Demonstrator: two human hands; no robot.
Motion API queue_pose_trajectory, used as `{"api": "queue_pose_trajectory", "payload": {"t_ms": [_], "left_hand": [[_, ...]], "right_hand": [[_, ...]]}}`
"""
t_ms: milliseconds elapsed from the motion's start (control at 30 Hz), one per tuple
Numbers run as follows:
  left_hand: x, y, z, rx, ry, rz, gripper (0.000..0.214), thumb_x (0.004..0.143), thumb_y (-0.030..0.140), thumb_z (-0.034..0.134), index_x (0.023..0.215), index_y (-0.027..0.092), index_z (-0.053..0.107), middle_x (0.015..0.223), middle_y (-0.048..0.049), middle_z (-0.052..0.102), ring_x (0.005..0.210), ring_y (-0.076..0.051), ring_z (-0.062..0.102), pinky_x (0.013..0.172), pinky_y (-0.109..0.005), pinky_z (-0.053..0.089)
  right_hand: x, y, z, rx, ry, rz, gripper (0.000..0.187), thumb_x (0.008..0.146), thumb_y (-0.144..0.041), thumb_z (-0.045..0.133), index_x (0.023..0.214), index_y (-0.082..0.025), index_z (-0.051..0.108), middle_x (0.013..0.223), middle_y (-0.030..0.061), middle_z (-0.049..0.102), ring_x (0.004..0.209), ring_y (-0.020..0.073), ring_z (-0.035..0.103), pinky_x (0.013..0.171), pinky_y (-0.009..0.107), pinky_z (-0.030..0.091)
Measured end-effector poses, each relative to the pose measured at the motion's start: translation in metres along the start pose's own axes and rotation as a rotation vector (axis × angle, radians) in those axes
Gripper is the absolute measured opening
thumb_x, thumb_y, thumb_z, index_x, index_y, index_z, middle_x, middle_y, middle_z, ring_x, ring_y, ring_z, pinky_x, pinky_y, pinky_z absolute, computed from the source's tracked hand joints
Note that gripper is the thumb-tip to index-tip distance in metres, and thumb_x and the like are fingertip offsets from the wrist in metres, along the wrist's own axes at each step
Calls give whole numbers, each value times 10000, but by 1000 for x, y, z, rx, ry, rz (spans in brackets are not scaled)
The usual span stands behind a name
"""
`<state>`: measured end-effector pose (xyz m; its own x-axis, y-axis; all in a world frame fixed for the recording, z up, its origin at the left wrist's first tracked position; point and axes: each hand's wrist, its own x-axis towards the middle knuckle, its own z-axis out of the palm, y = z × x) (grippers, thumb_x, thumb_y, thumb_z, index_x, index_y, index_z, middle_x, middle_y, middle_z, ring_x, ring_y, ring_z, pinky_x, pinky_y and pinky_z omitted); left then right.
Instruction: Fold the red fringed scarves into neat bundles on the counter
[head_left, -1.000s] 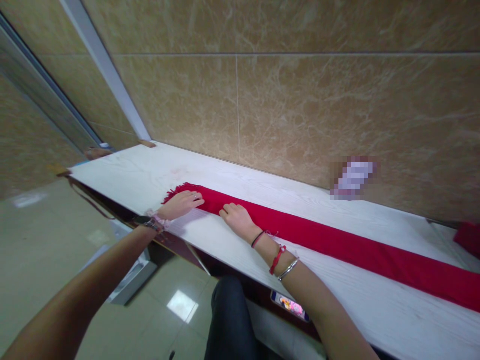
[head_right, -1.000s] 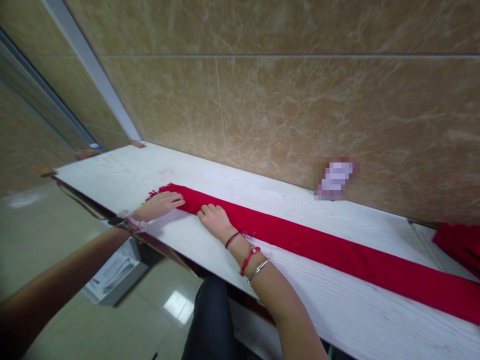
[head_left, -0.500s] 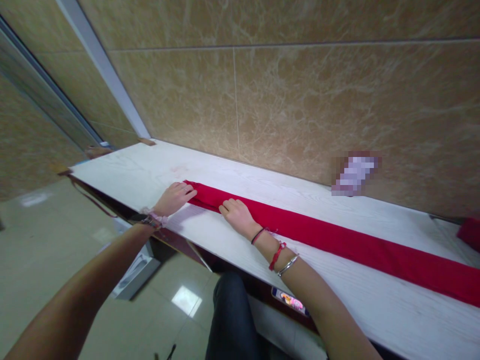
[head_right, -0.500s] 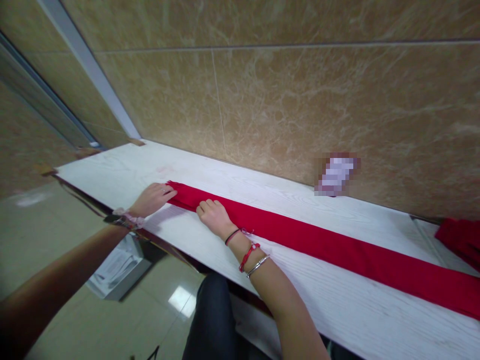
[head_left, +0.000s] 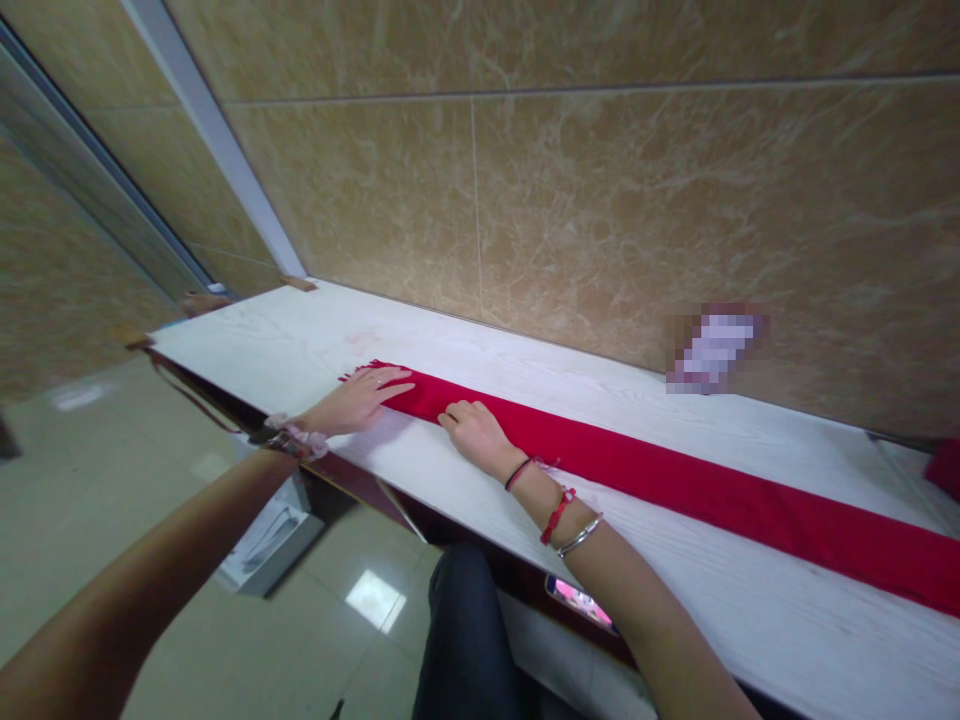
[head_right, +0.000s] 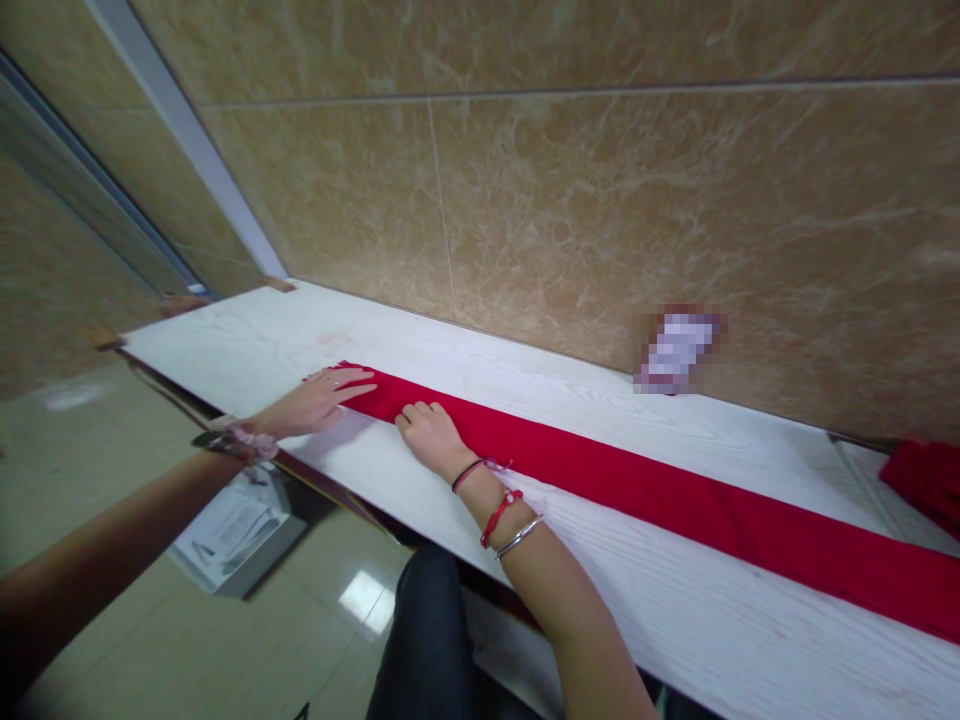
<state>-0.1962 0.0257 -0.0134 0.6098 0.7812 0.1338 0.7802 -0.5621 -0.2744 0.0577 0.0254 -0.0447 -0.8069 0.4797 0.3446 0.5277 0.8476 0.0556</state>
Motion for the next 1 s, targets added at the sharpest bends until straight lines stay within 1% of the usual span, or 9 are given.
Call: {"api": "queue_pose_trajectory", "payload": {"t_ms": [100, 233, 467, 600, 667, 767, 833, 900, 1000], "left_hand": [[9, 17, 5, -96, -81, 61, 491, 867, 190, 346, 1357, 181, 383, 1444, -73, 325, 1350, -194, 222, 1080, -363, 221], [9, 21, 21, -145, -155, -25, 476, 919, 348, 333, 1373, 206, 351, 1460, -88, 284, 1356, -235, 206, 1069, -419, 217], [18, 22, 20, -197, -96, -159, 456, 957, 298, 181, 1373, 224, 352, 1449, -73, 312, 1352, -205, 226, 1069, -447, 222], [27, 31, 23, -147, -142, -171, 465, 942, 287, 216, 1378, 185, 344, 1446, -96, 313, 1350, -228, 227, 1055, -454, 245], [30, 33, 25, -134, -169, -162, 463, 935, 280, 237, 1369, 173, 358, 1441, -107, 321, 1344, -240, 242, 1047, -466, 254], [35, 38, 24, -125, -136, -176, 463, 940, 295, 229, 1365, 173, 364, 1446, -111, 308, 1345, -246, 239, 1049, -492, 234], [38, 43, 23, -125, -106, -201, 476, 941, 317, 227, 1372, 156, 350, 1451, -121, 294, 1345, -254, 234, 1049, -497, 230], [39, 46, 25, -139, -120, -228, 507, 937, 349, 241, 1387, 129, 316, 1453, -134, 281, 1345, -269, 232, 1043, -487, 248], [37, 44, 29, -173, -174, -273, 573, 922, 418, 273, 1408, 114, 265, 1458, -145, 263, 1348, -294, 210, 1043, -483, 250]], "right_hand": [[-2, -1, 3, 5, -16, 16, 230, 917, -147, 399, 1008, -136, 610, 988, 80, 611, 929, 189, 506, 771, 314, 376], [-3, 0, 8, 40, -19, 36, 272, 926, -160, 375, 1080, -157, 600, 1086, 85, 603, 991, 182, 502, 820, 316, 373], [-2, -1, 9, 155, -15, 128, 291, 905, -208, 430, 1148, -156, 582, 1205, 118, 555, 1106, 194, 469, 915, 348, 356], [-4, 1, 3, 236, -26, 136, 312, 909, -259, 429, 1169, -169, 575, 1228, 99, 557, 1154, 180, 450, 978, 341, 326], [-2, 2, -1, 254, 22, 233, 331, 922, -266, 392, 1196, -177, 554, 1262, 88, 542, 1191, 180, 428, 1015, 365, 294], [3, 4, -5, 232, 114, 438, 405, 928, -299, 365, 1303, -170, 447, 1380, 100, 433, 1294, 213, 313, 1067, 459, 196], [6, 5, -3, 227, 62, 474, 468, 922, -350, 368, 1350, -162, 382, 1429, 106, 362, 1328, 248, 252, 1068, 520, 155], [7, 5, 0, 235, -60, 449, 509, 919, -397, 354, 1365, -151, 360, 1446, 108, 328, 1335, 276, 235, 1059, 560, 138], [4, 8, 3, 247, -183, 431, 537, 928, -418, 297, 1381, -133, 335, 1461, 101, 291, 1343, 280, 216, 1066, 558, 118]]}}
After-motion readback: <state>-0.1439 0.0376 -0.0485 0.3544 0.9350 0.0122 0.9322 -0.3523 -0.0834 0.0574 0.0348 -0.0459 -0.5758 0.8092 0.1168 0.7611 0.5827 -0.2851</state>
